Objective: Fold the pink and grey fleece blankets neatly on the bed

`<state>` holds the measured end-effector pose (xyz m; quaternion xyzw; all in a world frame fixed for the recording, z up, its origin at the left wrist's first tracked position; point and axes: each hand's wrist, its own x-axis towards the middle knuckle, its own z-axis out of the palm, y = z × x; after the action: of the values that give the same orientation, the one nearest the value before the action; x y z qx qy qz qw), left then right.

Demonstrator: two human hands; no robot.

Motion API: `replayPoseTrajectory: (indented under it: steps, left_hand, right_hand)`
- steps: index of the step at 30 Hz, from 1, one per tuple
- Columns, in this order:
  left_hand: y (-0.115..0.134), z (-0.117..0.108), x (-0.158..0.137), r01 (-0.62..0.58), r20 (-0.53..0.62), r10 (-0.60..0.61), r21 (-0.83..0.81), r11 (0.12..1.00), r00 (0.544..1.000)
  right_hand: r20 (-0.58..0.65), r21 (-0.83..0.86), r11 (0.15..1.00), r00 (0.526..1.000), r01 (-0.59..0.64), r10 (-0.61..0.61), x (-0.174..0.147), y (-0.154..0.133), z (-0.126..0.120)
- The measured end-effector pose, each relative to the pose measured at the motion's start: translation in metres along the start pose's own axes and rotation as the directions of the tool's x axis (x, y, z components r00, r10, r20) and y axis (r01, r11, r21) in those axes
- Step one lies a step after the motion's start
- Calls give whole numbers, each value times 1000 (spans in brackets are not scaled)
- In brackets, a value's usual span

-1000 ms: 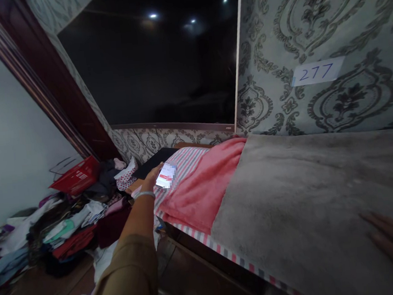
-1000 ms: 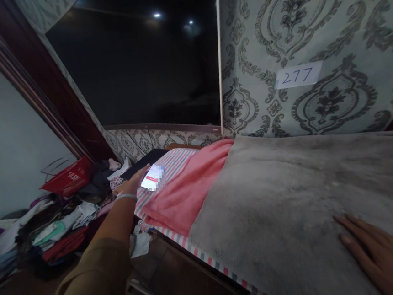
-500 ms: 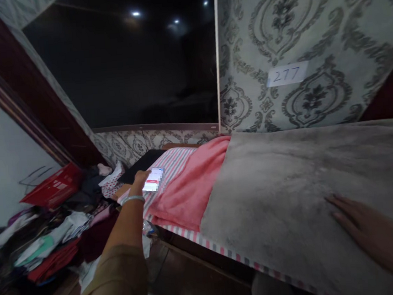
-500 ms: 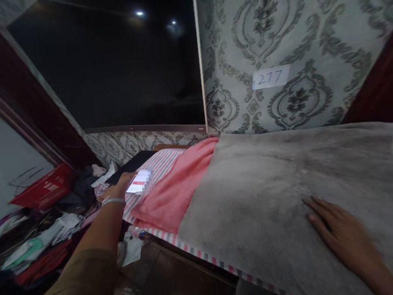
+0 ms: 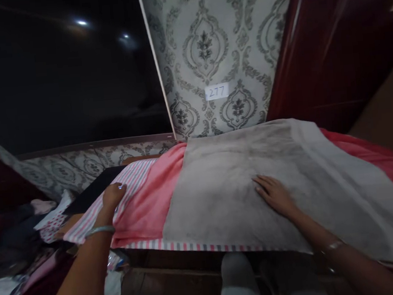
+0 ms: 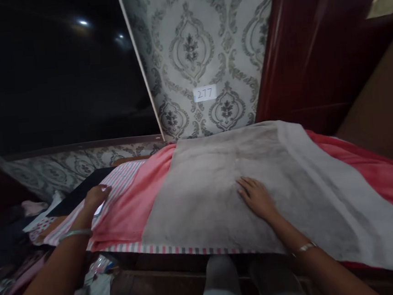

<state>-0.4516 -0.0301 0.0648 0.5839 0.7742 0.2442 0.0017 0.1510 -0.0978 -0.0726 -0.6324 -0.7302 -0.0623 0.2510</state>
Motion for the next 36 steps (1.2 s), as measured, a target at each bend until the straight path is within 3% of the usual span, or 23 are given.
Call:
replayPoseTrajectory:
  steps: [3, 5, 7, 9, 11, 14, 17, 20, 22, 25, 27, 31, 36]
  left_hand:
    - [56, 37, -27, -221, 66, 221, -3, 975, 973]
    - [92, 62, -56, -435, 144, 434, -31, 900, 889]
    - [116, 83, -85, -553, 248, 549, -61, 831, 798]
    - [125, 97, -107, -582, 317, 564, -44, 812, 762]
    - [124, 103, -115, -573, 324, 538, 17, 820, 779]
    - [121, 100, -106, -581, 338, 524, 92, 808, 782]
    - [137, 87, -86, -585, 430, 476, 163, 795, 767]
    - [182, 78, -80, -581, 457, 429, 268, 768, 779]
    - [223, 81, -90, -617, 393, 504, 251, 746, 769]
    - [278, 102, -125, -712, 318, 650, 134, 689, 690]
    - [298, 120, -149, -748, 356, 678, 100, 657, 643]
    - [299, 147, -175, -744, 360, 671, 116, 658, 649]
    - [288, 151, -174, -752, 326, 687, 138, 645, 649]
  right_hand:
    - [90, -36, 999, 996, -21, 24, 4, -12, -11]
    - [161, -61, 998, 986, -35, 44, 7, -18, -19]
    - [235, -77, 996, 971, -34, 51, 8, -21, -28]
    - [305, -80, 997, 951, -18, 41, 4, -18, -40]
    - [349, -92, 996, 936, -12, 44, -6, -8, -54]
    - [350, -148, 987, 930, -68, 117, -27, 18, -77]
    - [308, -194, 970, 930, -147, 203, -48, 49, -101]
    - [237, -219, 951, 933, -218, 269, -60, 77, -123]
    - [163, -240, 923, 925, -300, 343, -63, 94, -134]
    - [80, -263, 866, 885, -426, 459, -70, 115, -142]
    - [85, -271, 851, 869, -451, 487, -78, 126, -140]
    - [87, -283, 855, 876, -434, 474, -90, 135, -129]
    - [42, -284, 843, 873, -456, 486, -93, 132, -124]
